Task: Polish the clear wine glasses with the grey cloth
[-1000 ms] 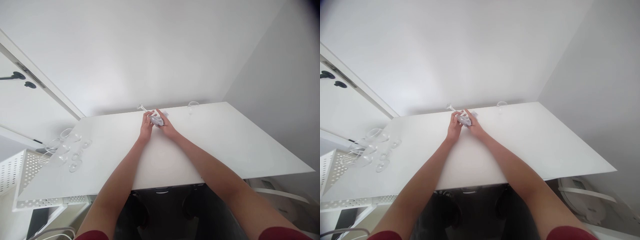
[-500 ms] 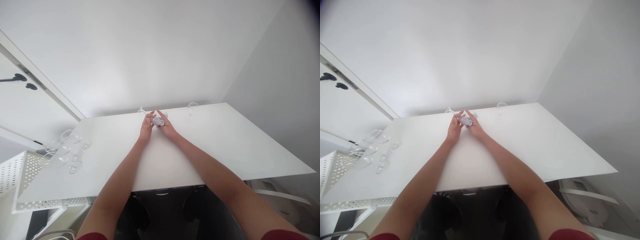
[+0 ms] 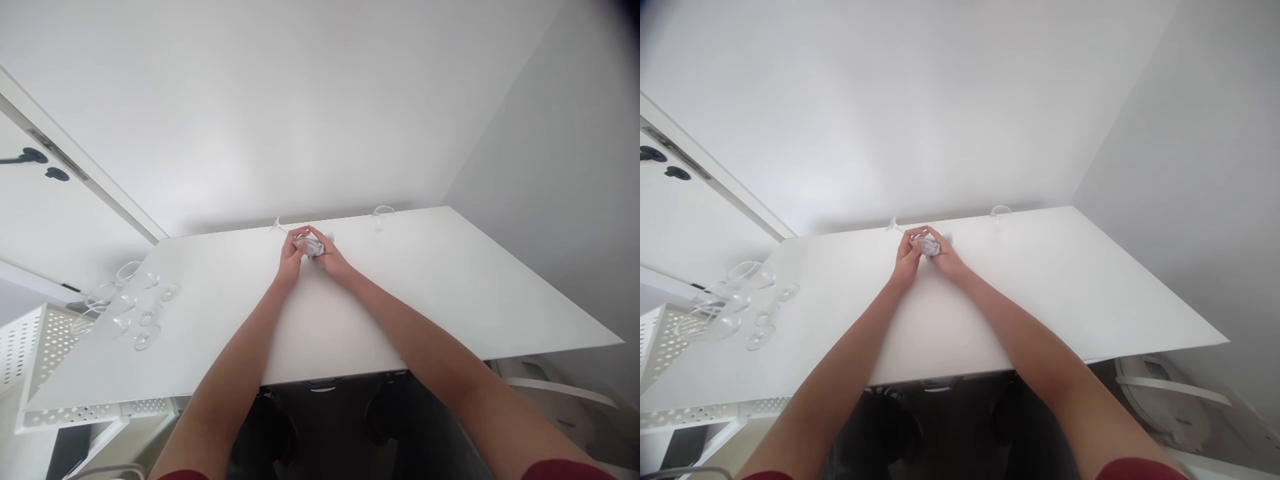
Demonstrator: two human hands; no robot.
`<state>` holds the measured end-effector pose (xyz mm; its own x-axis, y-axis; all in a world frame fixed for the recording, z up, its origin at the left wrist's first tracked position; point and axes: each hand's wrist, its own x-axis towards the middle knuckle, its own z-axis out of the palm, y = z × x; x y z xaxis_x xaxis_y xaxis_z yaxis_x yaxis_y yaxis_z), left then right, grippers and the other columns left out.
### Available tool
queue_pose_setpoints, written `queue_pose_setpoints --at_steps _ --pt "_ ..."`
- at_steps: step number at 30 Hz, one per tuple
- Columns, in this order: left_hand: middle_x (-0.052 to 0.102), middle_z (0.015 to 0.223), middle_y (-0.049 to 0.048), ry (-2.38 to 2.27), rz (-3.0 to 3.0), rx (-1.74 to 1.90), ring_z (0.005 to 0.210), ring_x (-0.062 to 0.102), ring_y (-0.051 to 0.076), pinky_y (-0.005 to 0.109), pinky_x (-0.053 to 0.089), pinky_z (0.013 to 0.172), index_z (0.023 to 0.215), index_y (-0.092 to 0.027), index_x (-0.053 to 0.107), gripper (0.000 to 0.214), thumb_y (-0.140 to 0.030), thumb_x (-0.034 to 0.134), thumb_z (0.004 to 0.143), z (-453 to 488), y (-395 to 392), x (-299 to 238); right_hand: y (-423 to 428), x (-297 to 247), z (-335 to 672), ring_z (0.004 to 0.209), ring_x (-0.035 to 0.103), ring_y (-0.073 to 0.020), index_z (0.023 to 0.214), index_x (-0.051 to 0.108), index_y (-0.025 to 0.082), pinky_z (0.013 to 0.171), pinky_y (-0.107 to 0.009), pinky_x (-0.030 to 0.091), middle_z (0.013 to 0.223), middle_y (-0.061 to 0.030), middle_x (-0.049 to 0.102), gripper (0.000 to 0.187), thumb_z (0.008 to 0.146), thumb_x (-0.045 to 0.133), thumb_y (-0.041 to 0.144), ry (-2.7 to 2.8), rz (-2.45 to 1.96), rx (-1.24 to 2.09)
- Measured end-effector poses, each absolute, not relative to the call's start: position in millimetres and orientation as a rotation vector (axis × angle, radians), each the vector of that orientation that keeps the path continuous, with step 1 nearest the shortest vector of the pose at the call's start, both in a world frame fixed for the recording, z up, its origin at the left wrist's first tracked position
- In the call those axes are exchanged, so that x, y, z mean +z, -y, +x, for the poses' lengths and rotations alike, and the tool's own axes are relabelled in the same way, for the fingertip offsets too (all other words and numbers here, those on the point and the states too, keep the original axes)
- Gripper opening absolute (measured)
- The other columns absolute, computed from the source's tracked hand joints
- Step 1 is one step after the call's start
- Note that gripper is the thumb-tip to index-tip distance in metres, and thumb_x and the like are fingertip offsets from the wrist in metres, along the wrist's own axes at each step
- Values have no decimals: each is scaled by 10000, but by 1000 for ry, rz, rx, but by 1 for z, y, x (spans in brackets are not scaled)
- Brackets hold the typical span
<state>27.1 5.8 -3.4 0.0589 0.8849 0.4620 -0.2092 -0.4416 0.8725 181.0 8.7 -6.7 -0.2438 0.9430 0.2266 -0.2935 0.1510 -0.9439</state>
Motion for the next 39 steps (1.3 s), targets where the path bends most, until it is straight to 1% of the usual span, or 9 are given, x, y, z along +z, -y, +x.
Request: queue_pose_setpoints --at_steps 6,15,19,22,25,28,31,36,39 --pt "567 1409 92 -609 1342 1549 1206 610 225 321 524 912 1195 -284 609 349 -463 731 921 24 -11 -6 -6 -6 178 957 685 -198 1543 470 364 850 -346 586 1108 -4 697 950 669 780 157 1026 -586 1482" --pt "611 1410 117 -772 1330 1619 1356 557 290 397 523 1007 1211 -274 650 453 -553 759 871 23 -8 -4 2 3 176 911 718 -207 1520 485 343 860 -409 614 1117 -23 737 913 701 877 249 1070 -515 1648" --pt "513 1575 100 -591 1352 1455 1466 468 344 466 490 1073 960 -235 731 282 -467 822 828 25 -3 2 -10 -3 185 792 689 -158 1391 581 311 746 -326 595 942 15 729 758 709 908 365 910 -586 1440" --pt "535 1564 109 -465 1315 1323 1474 461 380 535 476 1093 753 -185 712 191 -322 842 784 23 -1 5 -24 -9 200 789 680 -142 1268 602 313 703 -298 578 889 43 702 598 747 876 420 722 -565 1345" --pt "594 1492 119 -519 1180 1277 1327 605 348 502 560 987 749 -167 675 169 -275 799 787 21 -2 7 -31 -12 208 768 657 -121 1168 614 304 696 -266 563 830 65 662 503 753 875 411 644 -524 1320" --pt "667 1331 109 -629 1059 1108 977 745 240 358 616 727 1021 -217 670 277 -405 759 839 21 -2 6 -30 -12 206 745 639 -110 1106 619 289 682 -246 546 812 68 642 465 745 888 407 698 -513 1304" --pt "700 1152 122 -674 1085 789 725 733 197 301 563 565 1212 -226 624 476 -568 689 887 24 1 7 -27 -10 202 728 636 -112 1109 625 282 663 -240 538 811 65 648 457 756 880 422 764 -522 1301" --pt "678 963 77 -675 1172 769 653 680 152 310 549 650 1274 -191 645 489 -452 754 875 21 6 12 -26 -8 202 791 688 -139 1211 636 281 721 -265 571 867 41 705 495 782 853 396 749 -525 1317" --pt "630 899 18 -691 1159 958 561 571 82 291 523 630 1294 -212 639 498 -392 780 851 19 4 12 -30 -9 201 928 722 -177 1099 665 239 814 -312 597 985 -16 757 311 853 789 382 579 -532 1317"
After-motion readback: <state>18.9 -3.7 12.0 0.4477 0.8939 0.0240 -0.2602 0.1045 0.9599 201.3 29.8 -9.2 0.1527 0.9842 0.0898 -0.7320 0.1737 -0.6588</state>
